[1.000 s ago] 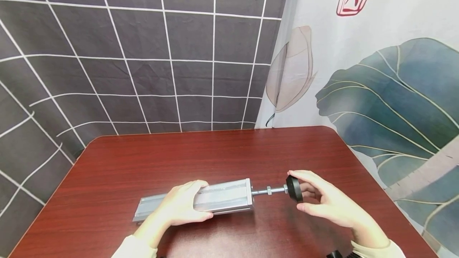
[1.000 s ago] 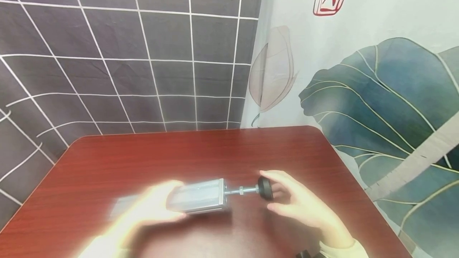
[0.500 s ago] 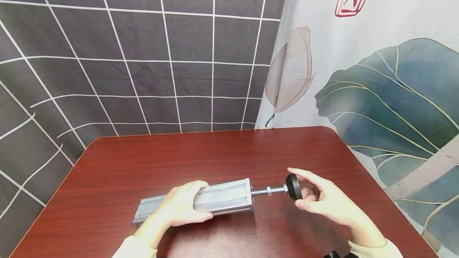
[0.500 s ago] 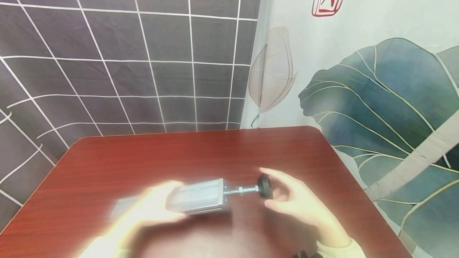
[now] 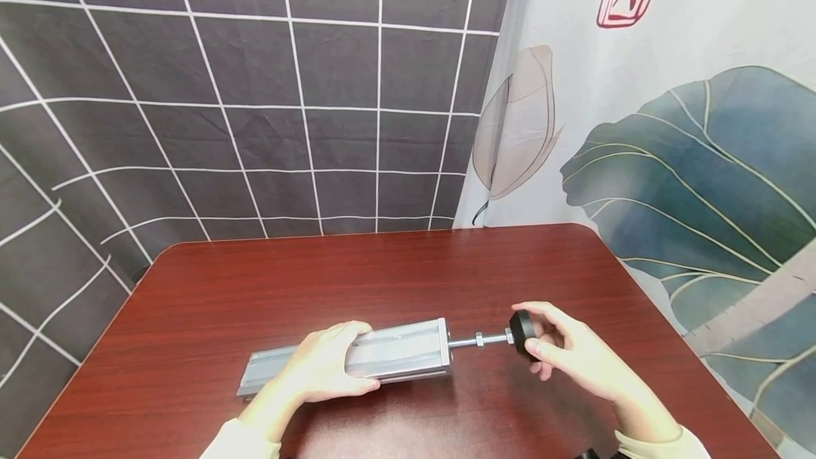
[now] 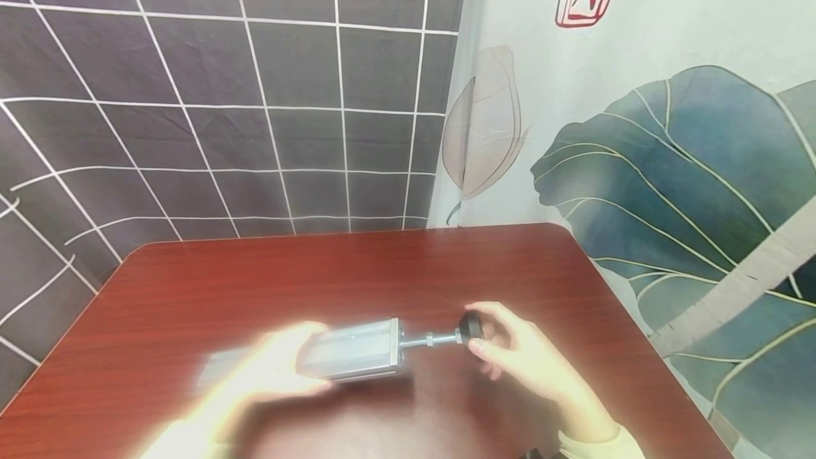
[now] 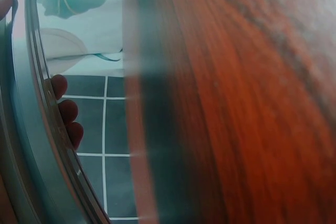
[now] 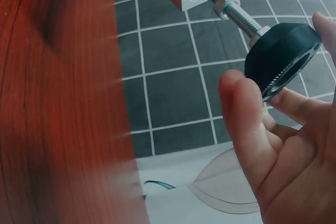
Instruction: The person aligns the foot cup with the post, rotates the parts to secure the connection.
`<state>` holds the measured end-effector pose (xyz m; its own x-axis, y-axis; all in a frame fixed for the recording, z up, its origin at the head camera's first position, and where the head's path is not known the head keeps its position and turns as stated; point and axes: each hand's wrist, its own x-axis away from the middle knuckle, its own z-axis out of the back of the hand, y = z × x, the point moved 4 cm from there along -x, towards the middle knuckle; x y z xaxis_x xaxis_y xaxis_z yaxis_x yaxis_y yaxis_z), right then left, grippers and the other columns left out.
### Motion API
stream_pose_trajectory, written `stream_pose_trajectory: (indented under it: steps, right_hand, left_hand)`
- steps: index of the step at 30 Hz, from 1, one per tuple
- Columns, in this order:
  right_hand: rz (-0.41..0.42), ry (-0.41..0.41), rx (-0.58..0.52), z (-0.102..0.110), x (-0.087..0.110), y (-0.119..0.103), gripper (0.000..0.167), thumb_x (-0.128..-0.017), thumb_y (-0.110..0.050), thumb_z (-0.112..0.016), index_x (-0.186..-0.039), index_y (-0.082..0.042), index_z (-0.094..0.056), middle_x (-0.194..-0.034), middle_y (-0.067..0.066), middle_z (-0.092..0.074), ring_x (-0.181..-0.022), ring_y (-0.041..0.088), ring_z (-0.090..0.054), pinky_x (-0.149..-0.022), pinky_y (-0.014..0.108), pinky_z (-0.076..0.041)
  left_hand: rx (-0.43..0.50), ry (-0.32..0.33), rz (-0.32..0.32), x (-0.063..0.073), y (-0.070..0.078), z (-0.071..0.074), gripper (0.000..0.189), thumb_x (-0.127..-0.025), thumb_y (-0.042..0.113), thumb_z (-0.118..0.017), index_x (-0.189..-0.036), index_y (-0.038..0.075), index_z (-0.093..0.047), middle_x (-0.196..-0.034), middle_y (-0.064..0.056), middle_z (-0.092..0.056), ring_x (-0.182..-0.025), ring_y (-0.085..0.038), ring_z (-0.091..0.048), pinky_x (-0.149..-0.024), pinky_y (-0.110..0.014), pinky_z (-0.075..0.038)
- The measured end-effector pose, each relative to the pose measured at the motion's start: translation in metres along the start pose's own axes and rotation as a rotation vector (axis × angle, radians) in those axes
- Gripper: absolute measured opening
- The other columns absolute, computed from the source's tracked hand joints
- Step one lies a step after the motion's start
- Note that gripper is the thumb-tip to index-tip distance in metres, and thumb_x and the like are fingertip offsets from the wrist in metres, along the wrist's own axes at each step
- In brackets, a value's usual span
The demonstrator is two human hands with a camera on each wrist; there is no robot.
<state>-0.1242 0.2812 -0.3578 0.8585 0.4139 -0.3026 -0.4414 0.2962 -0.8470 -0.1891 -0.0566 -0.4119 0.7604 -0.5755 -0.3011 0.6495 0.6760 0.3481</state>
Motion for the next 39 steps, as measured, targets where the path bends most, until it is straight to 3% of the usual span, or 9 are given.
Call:
stream_pose_trajectory:
  steps: [5,8,11,14,18,24,28,32,39]
  right_hand:
    - [-0.012,0.026,0.137,0.007,0.004,0.001,0.074,-0.080,0.003,-0.066,-0.143,-0.014,-0.032,-0.114,-0.001,-0.055,-0.087,0.014,-0.061,-0.072,0.026,-0.050]
    - [0.004,0.002,0.143,0.012,0.007,0.002,0.090,-0.075,0.002,-0.073,-0.147,-0.010,-0.021,-0.134,-0.002,-0.043,-0.107,0.011,-0.055,-0.084,0.024,-0.046]
    - [0.050,-0.034,0.139,0.012,0.009,0.002,0.094,-0.073,0.002,-0.075,-0.148,-0.007,-0.019,-0.145,0.003,-0.031,-0.116,0.011,-0.049,-0.091,0.023,-0.042]
    - [0.121,-0.068,0.121,0.008,0.009,0.002,0.088,-0.074,0.005,-0.073,-0.145,-0.001,-0.023,-0.147,0.009,-0.026,-0.115,0.014,-0.051,-0.091,0.023,-0.042]
    - [0.201,-0.073,0.096,0.003,0.007,0.000,0.075,-0.075,0.011,-0.070,-0.140,0.003,-0.033,-0.144,0.012,-0.031,-0.105,0.017,-0.057,-0.087,0.022,-0.045]
    - [0.162,-0.026,0.128,0.002,0.005,-0.002,0.070,-0.075,0.008,-0.071,-0.138,-0.004,-0.042,-0.133,0.005,-0.041,-0.093,0.016,-0.061,-0.075,0.025,-0.049]
    - [0.107,0.050,0.185,0.003,0.004,-0.001,0.069,-0.074,0.004,-0.074,-0.135,-0.007,-0.046,-0.110,-0.002,-0.052,-0.078,0.012,-0.059,-0.059,0.026,-0.047]
    - [0.072,0.098,0.147,0.003,0.002,-0.002,0.064,-0.074,0.005,-0.072,-0.132,-0.004,-0.048,-0.083,-0.002,-0.057,-0.061,0.012,-0.055,-0.051,0.026,-0.045]
    - [0.040,0.131,0.041,0.001,-0.001,-0.003,0.052,-0.079,0.009,-0.064,-0.126,-0.010,-0.054,-0.087,0.004,-0.060,-0.054,0.015,-0.057,-0.047,0.031,-0.049]
  left_hand:
    - [0.004,0.003,0.011,0.000,-0.001,0.001,0.063,-0.061,0.054,-0.077,-0.111,0.021,-0.057,-0.100,0.011,-0.061,-0.088,-0.009,-0.058,-0.076,-0.032,-0.046]
    - [0.005,0.002,0.017,0.001,-0.001,0.001,0.063,-0.062,0.054,-0.076,-0.111,0.020,-0.057,-0.100,0.011,-0.061,-0.088,-0.009,-0.058,-0.076,-0.032,-0.046]
    - [0.007,0.002,0.020,0.001,-0.002,0.001,0.063,-0.062,0.054,-0.076,-0.112,0.020,-0.057,-0.100,0.010,-0.061,-0.087,-0.009,-0.058,-0.075,-0.032,-0.046]
    - [0.011,-0.005,0.029,0.001,-0.002,0.001,0.063,-0.062,0.054,-0.076,-0.111,0.021,-0.056,-0.099,0.011,-0.061,-0.086,-0.009,-0.057,-0.074,-0.031,-0.046]
    - [0.027,-0.016,0.034,0.002,-0.001,0.002,0.062,-0.062,0.054,-0.076,-0.111,0.020,-0.057,-0.099,0.010,-0.061,-0.086,-0.009,-0.058,-0.074,-0.032,-0.046]
    - [0.029,-0.020,0.037,0.002,0.000,0.003,0.062,-0.062,0.054,-0.076,-0.111,0.021,-0.057,-0.098,0.010,-0.061,-0.086,-0.009,-0.058,-0.074,-0.031,-0.046]
    - [0.041,-0.020,0.035,0.002,0.001,0.003,0.062,-0.062,0.053,-0.077,-0.111,0.020,-0.057,-0.098,0.010,-0.061,-0.086,-0.009,-0.058,-0.075,-0.031,-0.046]
    - [0.044,-0.025,0.031,0.002,0.002,0.003,0.063,-0.062,0.053,-0.077,-0.111,0.020,-0.057,-0.098,0.010,-0.061,-0.087,-0.009,-0.058,-0.075,-0.031,-0.046]
    - [0.062,-0.027,0.016,0.002,0.002,0.003,0.062,-0.061,0.054,-0.077,-0.109,0.021,-0.057,-0.097,0.013,-0.060,-0.086,-0.007,-0.058,-0.074,-0.030,-0.046]
